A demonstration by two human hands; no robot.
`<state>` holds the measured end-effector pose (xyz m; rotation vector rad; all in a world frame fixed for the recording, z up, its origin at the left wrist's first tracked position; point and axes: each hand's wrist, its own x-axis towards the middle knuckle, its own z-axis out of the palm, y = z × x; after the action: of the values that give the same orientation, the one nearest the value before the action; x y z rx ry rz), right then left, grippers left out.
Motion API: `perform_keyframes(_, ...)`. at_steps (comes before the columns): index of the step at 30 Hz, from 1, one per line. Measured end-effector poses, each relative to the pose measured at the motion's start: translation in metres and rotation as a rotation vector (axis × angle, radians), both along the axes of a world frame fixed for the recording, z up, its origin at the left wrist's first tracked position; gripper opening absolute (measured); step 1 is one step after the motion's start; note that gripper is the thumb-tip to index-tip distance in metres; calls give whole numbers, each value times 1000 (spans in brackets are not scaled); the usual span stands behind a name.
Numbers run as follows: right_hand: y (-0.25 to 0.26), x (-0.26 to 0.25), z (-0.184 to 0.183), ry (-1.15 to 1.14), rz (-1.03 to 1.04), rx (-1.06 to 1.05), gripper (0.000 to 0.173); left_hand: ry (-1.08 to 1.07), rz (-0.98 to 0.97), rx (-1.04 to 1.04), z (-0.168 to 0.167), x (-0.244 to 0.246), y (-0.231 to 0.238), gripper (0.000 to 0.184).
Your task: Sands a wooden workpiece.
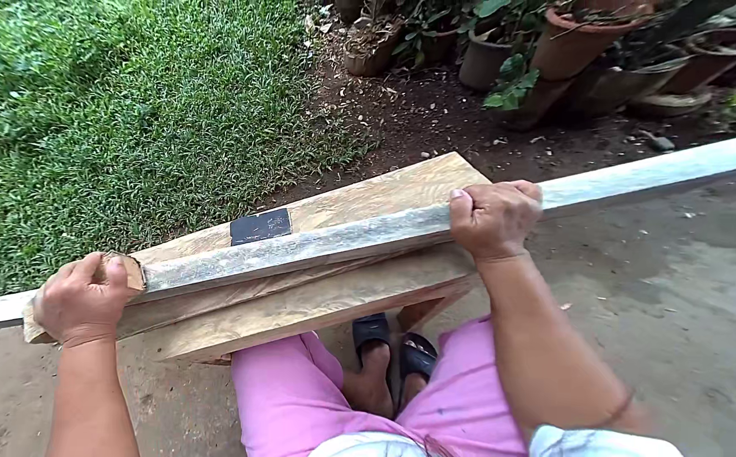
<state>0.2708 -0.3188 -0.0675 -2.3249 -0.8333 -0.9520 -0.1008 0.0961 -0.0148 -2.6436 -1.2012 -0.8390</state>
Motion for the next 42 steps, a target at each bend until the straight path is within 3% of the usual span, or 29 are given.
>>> perform_keyframes(4, 2, 0, -1, 10, -6, -4, 55, -41, -28, -9, 5, 39, -46, 66)
perform_keyframes(9, 1, 3, -3, 5, 4, 6, 56, -69, -305, -24, 7, 144, -158, 60)
perform_keyframes(13, 0, 5, -4, 0, 21, 2, 58, -99, -573, 47, 2, 206, -215, 53)
perform_keyframes(16, -4, 9, -3, -24, 37, -3, 57, -98, -707, 59, 1, 205, -212, 52)
perform_keyframes(18, -5, 9, -2, -28, 43, -18, 57, -68, -668, 59, 1, 180, -187, 54)
perform_keyframes(24, -4, 7, -3, -23, 45, -17, 56, -12, -156, -5, -2, 50, -57, 67)
perform_keyframes(27, -3, 6, -3, -11, 28, -14, 57, -80, 77, -69, -9, 14, -24, 67)
perform_keyframes(29, -1, 3, -3, 1, 20, -20, 57, -103, 161, -116, -3, 23, -37, 64)
perform_keyframes(31, 0, 2, -1, 4, 13, -32, 57, -87, 126, -142, 7, 48, -68, 61)
perform_keyframes(38, 0, 4, -3, 1, -3, -28, 59, -44, -443, -59, 10, 192, -204, 53)
perform_keyframes(42, -3, 5, -4, -29, 8, -16, 58, -35, -591, -9, 7, 219, -231, 54)
